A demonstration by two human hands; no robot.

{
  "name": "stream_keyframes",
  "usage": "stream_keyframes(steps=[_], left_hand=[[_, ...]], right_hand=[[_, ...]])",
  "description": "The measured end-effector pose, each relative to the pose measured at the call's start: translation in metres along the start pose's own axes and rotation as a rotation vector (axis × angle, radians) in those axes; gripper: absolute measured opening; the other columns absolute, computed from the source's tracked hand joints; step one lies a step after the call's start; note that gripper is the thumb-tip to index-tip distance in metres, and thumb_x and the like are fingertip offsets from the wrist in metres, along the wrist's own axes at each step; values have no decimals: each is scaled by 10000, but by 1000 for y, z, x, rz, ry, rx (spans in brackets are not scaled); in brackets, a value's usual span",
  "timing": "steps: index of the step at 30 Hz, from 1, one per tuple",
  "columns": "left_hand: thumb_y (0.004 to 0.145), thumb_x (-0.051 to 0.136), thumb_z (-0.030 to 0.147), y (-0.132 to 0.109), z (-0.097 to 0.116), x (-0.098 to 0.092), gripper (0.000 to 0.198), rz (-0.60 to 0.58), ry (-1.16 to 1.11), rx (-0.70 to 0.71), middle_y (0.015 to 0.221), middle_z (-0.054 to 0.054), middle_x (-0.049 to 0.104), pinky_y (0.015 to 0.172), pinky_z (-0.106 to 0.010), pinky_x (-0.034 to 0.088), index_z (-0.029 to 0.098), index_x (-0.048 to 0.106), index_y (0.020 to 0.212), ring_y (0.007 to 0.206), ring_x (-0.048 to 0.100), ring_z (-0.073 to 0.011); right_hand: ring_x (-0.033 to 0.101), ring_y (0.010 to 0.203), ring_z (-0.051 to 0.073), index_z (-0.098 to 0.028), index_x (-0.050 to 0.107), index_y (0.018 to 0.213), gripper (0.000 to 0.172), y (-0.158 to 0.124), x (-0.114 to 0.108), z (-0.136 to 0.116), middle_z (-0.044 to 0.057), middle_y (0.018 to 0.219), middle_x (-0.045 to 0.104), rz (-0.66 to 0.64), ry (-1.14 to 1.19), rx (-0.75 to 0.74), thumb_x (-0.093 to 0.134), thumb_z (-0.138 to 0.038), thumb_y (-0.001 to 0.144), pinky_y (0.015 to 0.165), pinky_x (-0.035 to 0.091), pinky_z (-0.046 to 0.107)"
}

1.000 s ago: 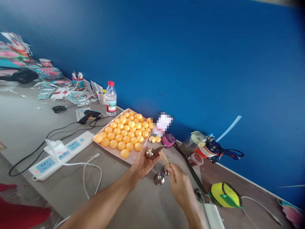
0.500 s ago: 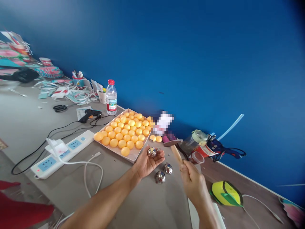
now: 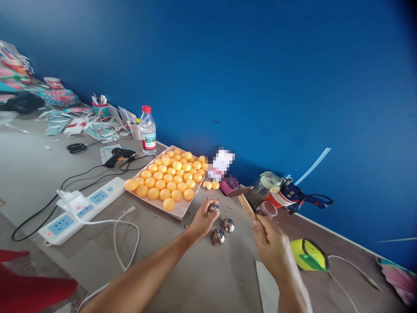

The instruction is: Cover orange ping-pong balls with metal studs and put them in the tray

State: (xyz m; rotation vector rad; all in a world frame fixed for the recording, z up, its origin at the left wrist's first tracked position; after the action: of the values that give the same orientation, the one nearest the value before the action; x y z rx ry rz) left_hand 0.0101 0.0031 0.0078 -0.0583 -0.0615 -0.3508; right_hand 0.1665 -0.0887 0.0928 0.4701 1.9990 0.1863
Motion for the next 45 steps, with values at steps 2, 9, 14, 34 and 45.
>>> stream_keyframes(steps=[2, 9, 14, 34, 45], left_hand=[[734, 553, 240, 0, -2, 0, 273, 6, 83, 69, 959, -39, 567, 752, -270, 423, 188, 556, 1002, 807, 516, -144], [777, 514, 327, -5, -6, 7, 247, -103, 126, 83, 791, -14, 569, 603, -234, 430, 180, 557, 970, 656, 545, -120], [815, 434, 459, 0, -3, 7, 327, -64, -148, -32, 699, 22, 477, 495, -202, 394, 168, 539, 923, 523, 493, -78], [769, 534, 335, 1, -5, 0, 308, -60, -62, 26, 734, 17, 541, 638, -261, 438, 187, 489, 1035, 675, 554, -136], [685, 501, 120, -5, -2, -2, 274, -31, 308, 248, 915, -31, 547, 739, -278, 411, 198, 551, 943, 845, 513, -173]], right_hand=[[598, 711, 197, -177, 598, 908, 331, 0, 0, 1, 86, 804, 644, 0, 8, 9, 355, -398, 870, 604, 435, 273], [568, 663, 195, -181, 599, 883, 323, 0, 3, 6, 86, 771, 632, -1, 54, 40, 373, -410, 854, 577, 416, 283], [497, 529, 151, -193, 574, 818, 284, 1, 9, 17, 22, 593, 556, -56, 227, 149, 416, -427, 852, 504, 371, 258], [398, 394, 44, -150, 650, 837, 335, 8, 80, 61, -22, 644, 553, -8, 1293, 630, 680, -416, 635, 369, 272, 209], [387, 418, 52, -139, 634, 852, 330, 8, 85, 67, -21, 654, 542, -72, 1402, 641, 652, -411, 666, 406, 310, 216]])
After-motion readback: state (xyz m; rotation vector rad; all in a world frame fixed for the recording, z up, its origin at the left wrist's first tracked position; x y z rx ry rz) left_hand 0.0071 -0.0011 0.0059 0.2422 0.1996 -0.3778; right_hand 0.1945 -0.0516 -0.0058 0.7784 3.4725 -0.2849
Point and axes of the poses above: each hand's wrist, its own y-axis towards the middle knuckle, its own x-axis out of the palm, z = x × y, the point moved 2 cm from there along y, towards the middle knuckle
